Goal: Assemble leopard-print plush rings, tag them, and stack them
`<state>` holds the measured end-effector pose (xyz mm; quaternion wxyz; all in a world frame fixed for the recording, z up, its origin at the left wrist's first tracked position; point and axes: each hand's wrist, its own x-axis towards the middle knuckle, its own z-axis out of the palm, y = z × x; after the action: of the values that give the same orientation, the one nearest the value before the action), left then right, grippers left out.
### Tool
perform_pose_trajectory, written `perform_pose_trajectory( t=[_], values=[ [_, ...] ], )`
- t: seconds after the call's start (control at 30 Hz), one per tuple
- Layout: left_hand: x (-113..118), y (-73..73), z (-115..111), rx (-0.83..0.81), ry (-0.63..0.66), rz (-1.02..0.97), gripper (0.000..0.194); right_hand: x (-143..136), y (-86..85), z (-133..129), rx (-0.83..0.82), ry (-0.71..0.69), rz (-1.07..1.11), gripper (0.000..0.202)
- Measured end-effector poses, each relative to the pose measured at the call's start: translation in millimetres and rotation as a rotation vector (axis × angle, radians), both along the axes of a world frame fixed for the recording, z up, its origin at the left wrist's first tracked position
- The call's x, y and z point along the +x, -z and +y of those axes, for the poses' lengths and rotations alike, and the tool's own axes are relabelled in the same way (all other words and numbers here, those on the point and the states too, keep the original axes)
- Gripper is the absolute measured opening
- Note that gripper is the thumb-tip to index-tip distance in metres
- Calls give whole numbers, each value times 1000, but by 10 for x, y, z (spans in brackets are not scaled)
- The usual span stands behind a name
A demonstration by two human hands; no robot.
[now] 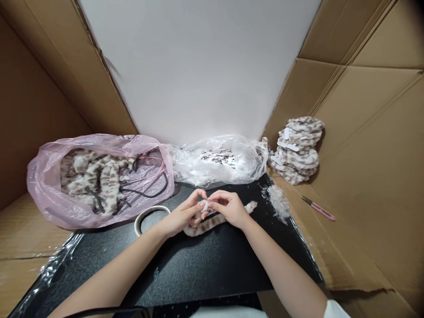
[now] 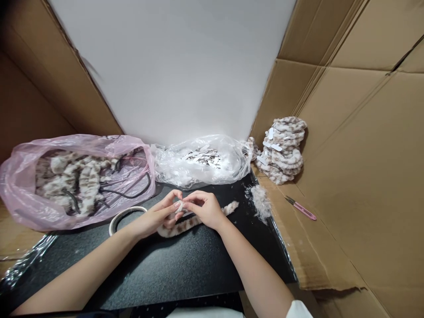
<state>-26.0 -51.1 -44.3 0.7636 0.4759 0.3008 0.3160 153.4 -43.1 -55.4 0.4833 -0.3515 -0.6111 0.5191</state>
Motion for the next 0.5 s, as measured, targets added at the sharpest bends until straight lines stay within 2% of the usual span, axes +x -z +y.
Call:
perform_pose_trajectory(
  t=[0.17, 0.33, 0.4, 0.5],
  values=[
    [15, 60, 15, -122, 5, -136, 22, 21, -3, 61, -110, -41, 39, 29],
    [-27, 53, 70, -165, 39, -161, 11, 55, -75, 138, -196, -163, -23, 26],
    [-29, 54, 77, -150, 46, -145, 11, 72, -124, 164, -192, -187, -102, 23],
    [9, 73, 60, -112, 78, -78, 11, 93, -217, 205, -107, -124, -218, 19]
  ],
)
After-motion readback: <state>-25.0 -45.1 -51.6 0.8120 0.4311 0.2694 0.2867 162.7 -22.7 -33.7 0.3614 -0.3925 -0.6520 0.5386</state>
